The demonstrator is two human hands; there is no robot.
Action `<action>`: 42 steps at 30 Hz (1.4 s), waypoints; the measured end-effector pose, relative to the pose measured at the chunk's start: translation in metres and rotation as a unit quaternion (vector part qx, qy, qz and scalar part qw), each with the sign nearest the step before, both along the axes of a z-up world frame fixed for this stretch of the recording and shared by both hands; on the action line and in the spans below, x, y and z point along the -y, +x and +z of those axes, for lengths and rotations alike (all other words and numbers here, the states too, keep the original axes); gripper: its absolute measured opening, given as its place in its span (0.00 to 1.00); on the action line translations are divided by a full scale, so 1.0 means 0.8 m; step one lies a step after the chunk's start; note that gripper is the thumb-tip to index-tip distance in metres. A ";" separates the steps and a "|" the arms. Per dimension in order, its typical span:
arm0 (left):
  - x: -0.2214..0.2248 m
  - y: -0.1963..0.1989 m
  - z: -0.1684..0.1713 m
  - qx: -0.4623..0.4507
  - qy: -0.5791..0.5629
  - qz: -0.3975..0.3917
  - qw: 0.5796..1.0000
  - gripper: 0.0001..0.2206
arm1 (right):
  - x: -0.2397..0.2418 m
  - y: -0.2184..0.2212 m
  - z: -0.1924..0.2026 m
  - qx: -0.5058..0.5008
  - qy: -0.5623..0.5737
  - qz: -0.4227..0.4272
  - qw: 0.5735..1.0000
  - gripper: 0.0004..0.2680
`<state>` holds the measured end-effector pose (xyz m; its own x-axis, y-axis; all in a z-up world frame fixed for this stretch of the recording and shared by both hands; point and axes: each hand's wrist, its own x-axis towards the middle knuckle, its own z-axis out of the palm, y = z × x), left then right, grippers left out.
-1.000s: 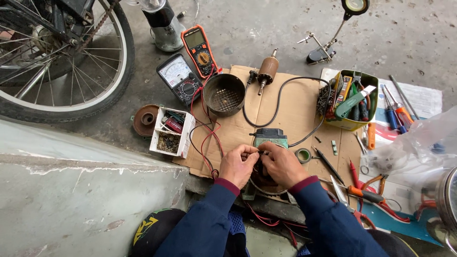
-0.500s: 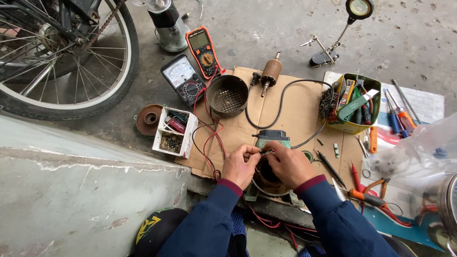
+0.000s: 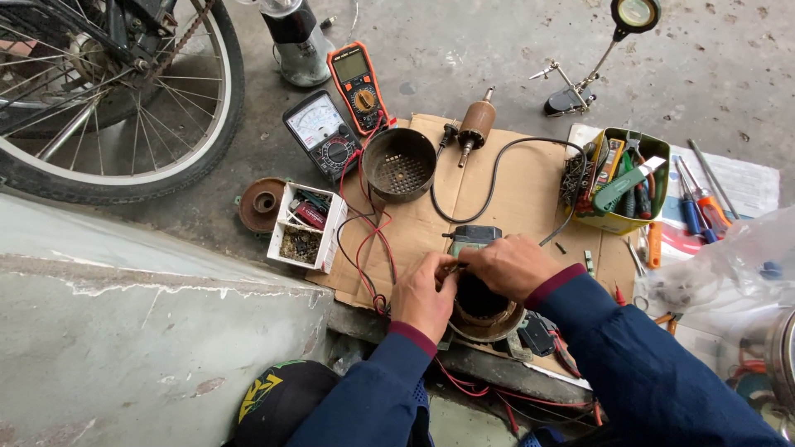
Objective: Repairing an electric motor by stripping wires, connecting them to the stator, and testing the circuit with a multimeter.
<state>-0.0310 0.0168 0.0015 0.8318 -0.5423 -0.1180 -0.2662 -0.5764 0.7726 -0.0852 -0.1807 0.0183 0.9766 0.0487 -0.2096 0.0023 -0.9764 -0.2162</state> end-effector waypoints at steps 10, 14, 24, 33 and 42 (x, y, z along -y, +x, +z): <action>-0.006 -0.004 -0.064 0.185 -0.043 -0.030 0.981 0.09 | 0.001 -0.004 -0.022 0.015 -0.088 0.064 0.994 0.07; -0.006 -0.002 -0.058 0.153 -0.052 -0.027 0.986 0.07 | -0.003 -0.025 0.000 0.036 -0.054 0.007 0.998 0.11; 0.015 -0.002 -0.049 0.332 -0.022 -0.087 0.939 0.11 | -0.023 -0.156 0.004 0.092 0.148 -0.386 0.906 0.12; 0.034 0.007 -0.080 0.375 -0.022 -0.081 0.923 0.05 | -0.027 -0.163 -0.036 0.221 0.187 -0.368 0.884 0.06; 0.032 0.024 -0.069 0.174 0.018 -0.090 0.980 0.08 | -0.053 -0.105 -0.023 0.176 0.167 -0.351 0.904 0.11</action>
<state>-0.0114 -0.0091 -0.0536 0.7160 -0.6853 0.1332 -0.6099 -0.5211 0.5970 -0.1695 -0.1381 -0.0003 0.7948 -0.6060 0.0325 -0.4664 -0.6443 -0.6061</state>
